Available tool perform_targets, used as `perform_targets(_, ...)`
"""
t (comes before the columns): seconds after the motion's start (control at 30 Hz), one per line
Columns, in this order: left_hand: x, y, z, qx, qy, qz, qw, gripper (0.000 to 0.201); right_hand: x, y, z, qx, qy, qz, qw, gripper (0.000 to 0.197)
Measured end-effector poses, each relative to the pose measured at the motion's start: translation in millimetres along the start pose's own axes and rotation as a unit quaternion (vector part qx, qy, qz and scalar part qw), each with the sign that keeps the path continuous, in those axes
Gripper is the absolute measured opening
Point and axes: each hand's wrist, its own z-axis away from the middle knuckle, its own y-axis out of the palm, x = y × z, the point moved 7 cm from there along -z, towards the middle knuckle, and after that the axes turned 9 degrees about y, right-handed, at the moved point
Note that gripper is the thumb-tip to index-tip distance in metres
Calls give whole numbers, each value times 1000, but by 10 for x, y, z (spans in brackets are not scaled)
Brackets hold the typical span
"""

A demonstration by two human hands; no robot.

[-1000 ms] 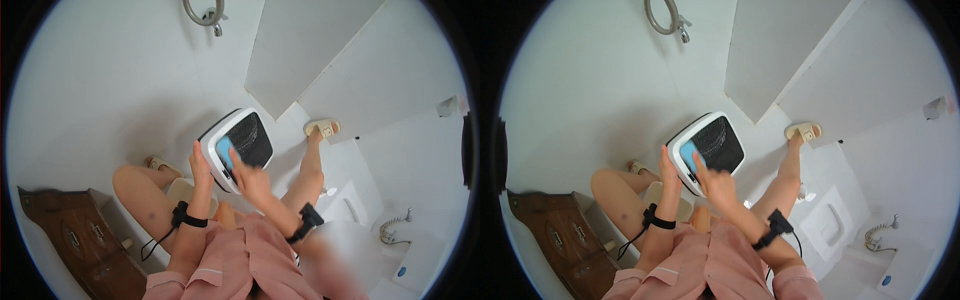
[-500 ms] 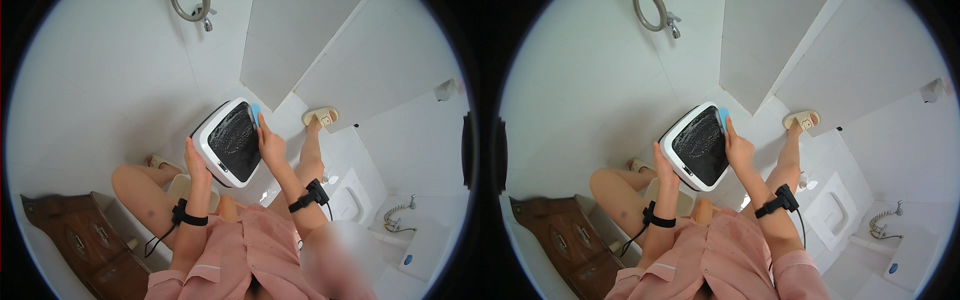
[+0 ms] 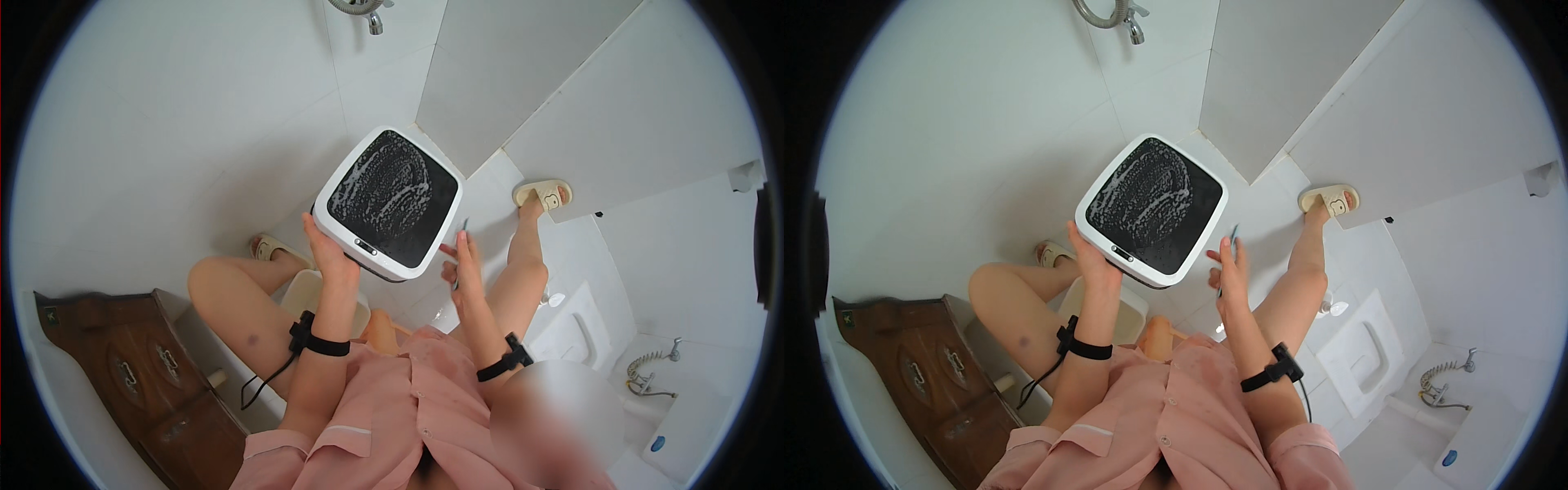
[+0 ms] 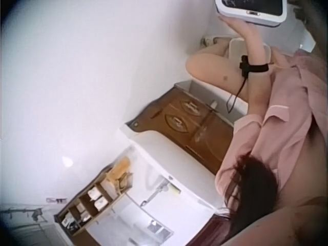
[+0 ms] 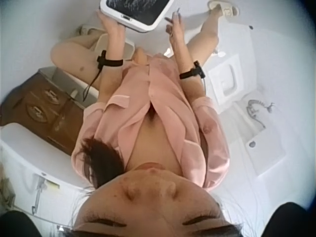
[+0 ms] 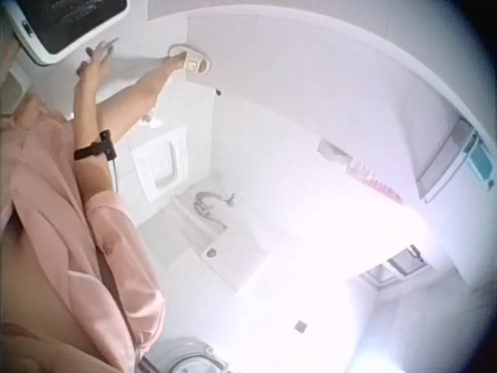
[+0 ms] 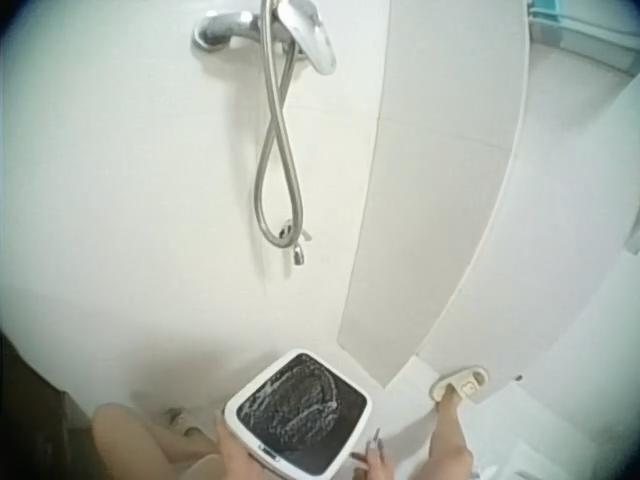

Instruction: Cleaning and scrubbing a small plastic trash bin using a brush and water.

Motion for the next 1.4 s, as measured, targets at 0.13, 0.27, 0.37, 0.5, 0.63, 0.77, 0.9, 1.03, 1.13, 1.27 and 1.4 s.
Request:
perform_targets(0.13, 49, 94, 42, 54, -49, 22, 997, 53, -252, 494, 73, 343, 117, -320, 875, 41)
perform_targets(0.27, 110, 71, 112, 55, -110, -56, 991, 57, -380, 470, -173, 277, 109, -362, 883, 41)
perform_targets(0.37, 110, 171, 185, 105, -139, -16, 985, 59, -181, 449, 0, 223, 116, -433, 866, 43)
perform_targets(0.5, 130, 76, 251, 117, -155, -5, 981, 58, -79, 359, -66, 263, 69, -453, 849, 44)
perform_targets(0.63, 46, -78, 370, 159, -148, -158, 963, 77, -19, 252, -110, 209, 48, -460, 862, 41)
perform_targets(0.77, 137, 25, 614, 204, -181, -208, 939, 101, -32, 197, -110, 181, 39, -456, 870, 44)
perform_targets(0.9, 166, 78, 600, 206, -168, -172, 948, 100, -41, 197, -126, 197, 45, -457, 866, 44)
perform_targets(1.03, 129, 85, 569, 199, -116, -210, 950, 97, -63, 243, -73, 195, 53, -455, 867, 44)
perform_targets(1.13, 74, 129, 554, 205, -77, -247, 944, 91, -80, 223, -69, 183, 46, -459, 868, 44)
perform_targets(1.27, 26, 49, 518, 162, -92, -139, 973, 81, -50, 240, -20, 220, 32, -448, 866, 41)
perform_targets(1.4, 29, 25, 388, 143, -113, -19, 983, 54, -205, 292, -47, 148, 147, -437, 875, 29)
